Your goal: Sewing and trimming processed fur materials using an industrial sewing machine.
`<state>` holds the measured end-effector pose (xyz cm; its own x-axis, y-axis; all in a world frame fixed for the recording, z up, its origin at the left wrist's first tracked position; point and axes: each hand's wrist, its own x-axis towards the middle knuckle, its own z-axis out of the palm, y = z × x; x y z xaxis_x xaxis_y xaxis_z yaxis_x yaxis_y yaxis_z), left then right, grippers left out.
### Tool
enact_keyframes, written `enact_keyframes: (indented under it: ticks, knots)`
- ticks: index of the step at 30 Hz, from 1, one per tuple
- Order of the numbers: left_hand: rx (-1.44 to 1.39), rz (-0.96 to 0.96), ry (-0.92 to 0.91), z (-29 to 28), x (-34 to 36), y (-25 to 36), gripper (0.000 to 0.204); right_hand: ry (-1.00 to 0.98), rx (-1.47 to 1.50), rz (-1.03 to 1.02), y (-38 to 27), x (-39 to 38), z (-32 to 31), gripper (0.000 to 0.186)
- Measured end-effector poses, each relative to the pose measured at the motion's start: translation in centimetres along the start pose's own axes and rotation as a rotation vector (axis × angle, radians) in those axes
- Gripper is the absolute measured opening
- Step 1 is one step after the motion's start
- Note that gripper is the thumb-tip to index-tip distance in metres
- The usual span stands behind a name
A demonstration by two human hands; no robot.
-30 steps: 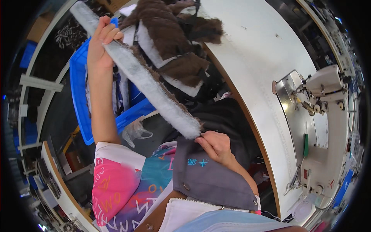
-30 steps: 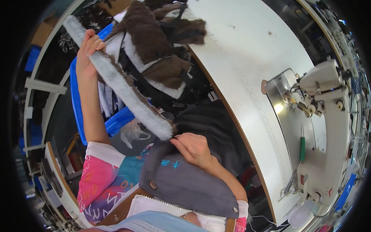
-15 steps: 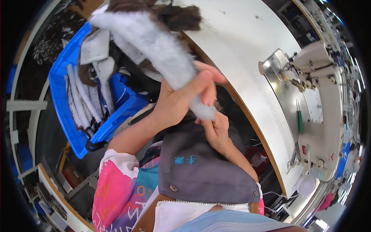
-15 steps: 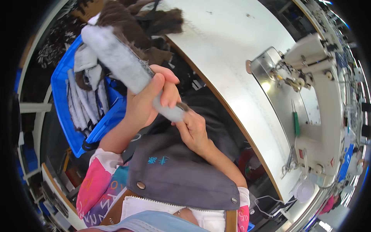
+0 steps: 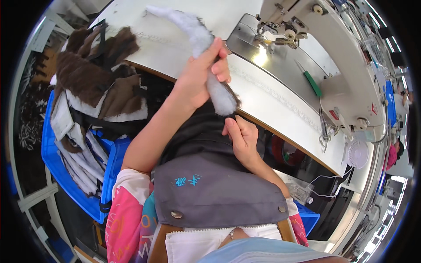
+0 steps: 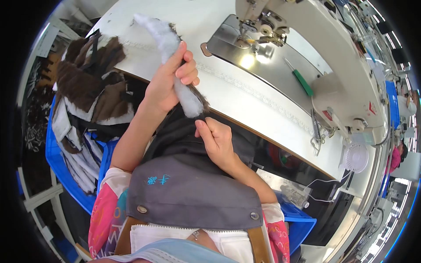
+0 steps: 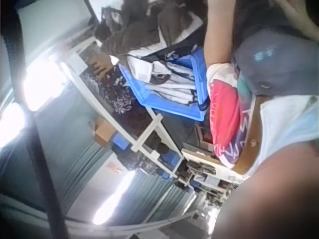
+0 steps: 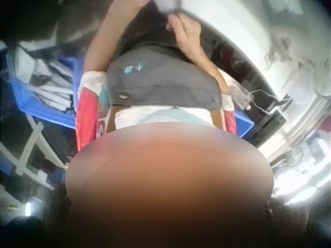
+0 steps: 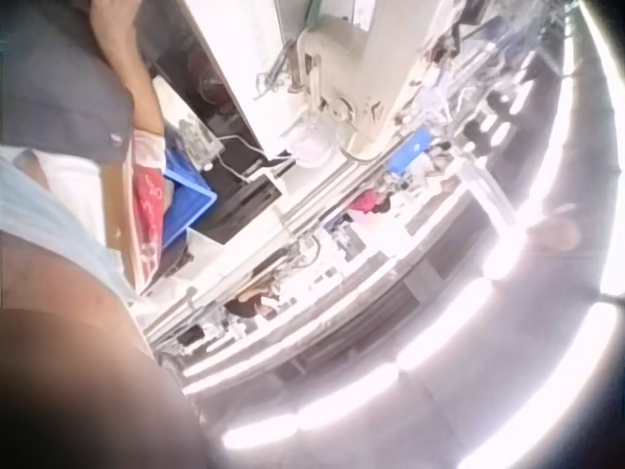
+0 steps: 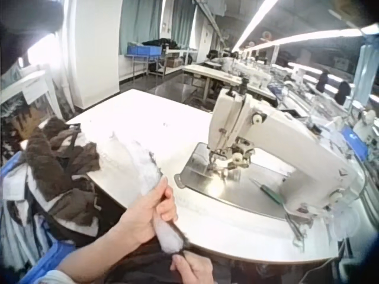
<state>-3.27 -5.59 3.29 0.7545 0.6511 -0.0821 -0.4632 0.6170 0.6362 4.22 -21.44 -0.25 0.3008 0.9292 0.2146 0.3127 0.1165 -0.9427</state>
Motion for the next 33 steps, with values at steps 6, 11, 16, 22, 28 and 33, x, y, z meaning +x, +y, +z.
enact_keyframes:
  ticks: [6, 11, 16, 22, 28, 33]
  knots:
    - [0.248, -0.168, -0.034, -1.7, -2.1, -2.3, 0.043, 0.142, -0.115, 0.075, 1.2, 0.3, -0.7, 0.022]
    - [0.319, -0.257, 0.042, -2.7, -4.6, -4.9, 0.023, 0.120, -0.220, -0.053, 2.1, 0.0, -0.8, 0.021]
    - [0.146, -0.230, 0.064, -2.5, -5.1, -5.8, 0.021, 0.096, -0.224, -0.149, 2.6, -0.8, -0.8, 0.022]
    - [0.002, -0.117, 0.065, -2.7, -5.0, -6.1, 0.020, 0.090, -0.163, -0.127, 2.8, -1.9, -0.6, 0.023]
    - [0.032, -0.112, 0.086, -3.0, -4.9, -6.2, 0.021, 0.088, -0.145, -0.096, 2.9, -2.4, -0.7, 0.022]
    - [0.061, -0.135, 0.056, -3.5, -4.9, -6.7, 0.022, 0.050, -0.180, -0.077, 3.3, -2.9, -1.0, 0.016]
